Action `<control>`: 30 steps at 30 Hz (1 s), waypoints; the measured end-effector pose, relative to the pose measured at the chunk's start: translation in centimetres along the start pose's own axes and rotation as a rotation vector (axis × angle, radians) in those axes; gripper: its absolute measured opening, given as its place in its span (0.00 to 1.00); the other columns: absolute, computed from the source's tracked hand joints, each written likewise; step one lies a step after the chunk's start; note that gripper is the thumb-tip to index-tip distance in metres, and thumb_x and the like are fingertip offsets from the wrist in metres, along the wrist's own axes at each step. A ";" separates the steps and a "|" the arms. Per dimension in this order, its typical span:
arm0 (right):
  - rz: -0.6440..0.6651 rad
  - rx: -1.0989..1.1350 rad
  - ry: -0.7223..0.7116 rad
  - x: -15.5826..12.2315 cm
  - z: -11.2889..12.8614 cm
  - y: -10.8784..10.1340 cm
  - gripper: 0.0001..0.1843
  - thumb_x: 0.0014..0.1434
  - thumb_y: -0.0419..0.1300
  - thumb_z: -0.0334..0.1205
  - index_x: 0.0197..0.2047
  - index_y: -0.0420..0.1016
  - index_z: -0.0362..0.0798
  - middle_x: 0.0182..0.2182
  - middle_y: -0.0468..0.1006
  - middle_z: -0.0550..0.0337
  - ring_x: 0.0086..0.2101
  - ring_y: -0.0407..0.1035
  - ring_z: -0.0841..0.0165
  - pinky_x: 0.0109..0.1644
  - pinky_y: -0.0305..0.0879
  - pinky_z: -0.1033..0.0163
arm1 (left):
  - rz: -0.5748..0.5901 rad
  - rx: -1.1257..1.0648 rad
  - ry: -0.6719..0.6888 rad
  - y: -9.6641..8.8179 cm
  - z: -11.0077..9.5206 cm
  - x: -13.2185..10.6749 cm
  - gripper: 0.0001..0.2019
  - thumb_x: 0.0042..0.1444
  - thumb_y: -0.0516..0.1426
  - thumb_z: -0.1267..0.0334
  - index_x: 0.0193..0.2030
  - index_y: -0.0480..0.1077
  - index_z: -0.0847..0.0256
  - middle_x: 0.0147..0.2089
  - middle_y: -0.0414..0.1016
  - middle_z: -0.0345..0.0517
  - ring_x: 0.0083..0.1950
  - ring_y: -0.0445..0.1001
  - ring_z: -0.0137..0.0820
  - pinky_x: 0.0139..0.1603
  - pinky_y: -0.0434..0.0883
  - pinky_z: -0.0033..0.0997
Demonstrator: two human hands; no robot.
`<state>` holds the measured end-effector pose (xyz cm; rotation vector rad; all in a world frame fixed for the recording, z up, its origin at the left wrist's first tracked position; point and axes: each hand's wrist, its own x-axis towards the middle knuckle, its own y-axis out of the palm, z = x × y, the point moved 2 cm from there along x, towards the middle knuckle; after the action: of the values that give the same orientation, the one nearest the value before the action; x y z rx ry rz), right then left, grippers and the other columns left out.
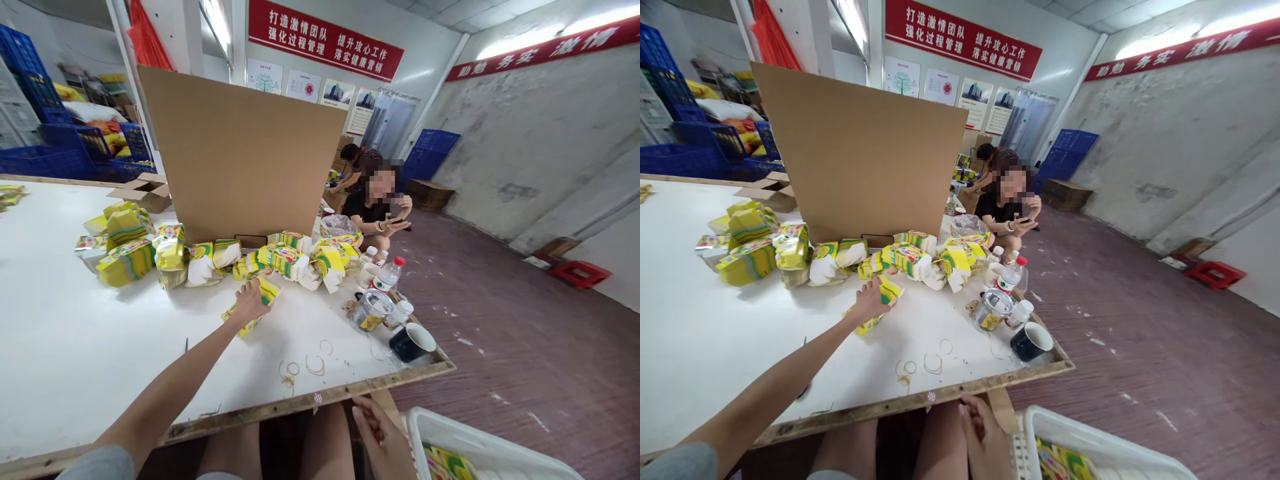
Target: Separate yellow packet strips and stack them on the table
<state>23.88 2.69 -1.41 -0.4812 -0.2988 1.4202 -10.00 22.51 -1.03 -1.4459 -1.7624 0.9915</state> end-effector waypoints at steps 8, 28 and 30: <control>0.024 -0.019 -0.053 0.0 0.8 1.9 0.20 0.56 0.58 0.56 0.43 0.79 0.50 0.35 0.83 0.54 0.35 0.78 0.60 0.41 0.74 0.60 | 0.054 -0.267 0.407 -2.6 1.4 -3.7 0.32 0.45 0.63 0.58 0.53 0.53 0.59 0.52 0.71 0.52 0.49 0.74 0.40 0.48 0.71 0.40; 0.314 0.509 -0.012 8.3 7.6 16.5 0.38 0.51 0.58 0.70 0.55 0.74 0.51 0.56 0.75 0.49 0.55 0.68 0.53 0.57 0.64 0.48 | 0.200 -0.659 0.404 -1.0 8.0 -12.6 0.26 0.54 0.61 0.53 0.58 0.66 0.56 0.68 0.63 0.57 0.73 0.52 0.43 0.74 0.43 0.52; 0.448 0.582 0.026 8.2 8.1 18.0 0.38 0.53 0.57 0.70 0.57 0.74 0.52 0.55 0.77 0.51 0.55 0.70 0.53 0.56 0.65 0.46 | 0.047 -0.832 0.104 0.2 7.6 -14.0 0.34 0.59 0.54 0.46 0.68 0.51 0.58 0.74 0.49 0.58 0.76 0.39 0.43 0.74 0.41 0.54</control>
<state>5.52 13.38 -3.87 -0.0835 0.2634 1.8424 -13.76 7.64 -5.28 -1.9760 -2.1811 0.1572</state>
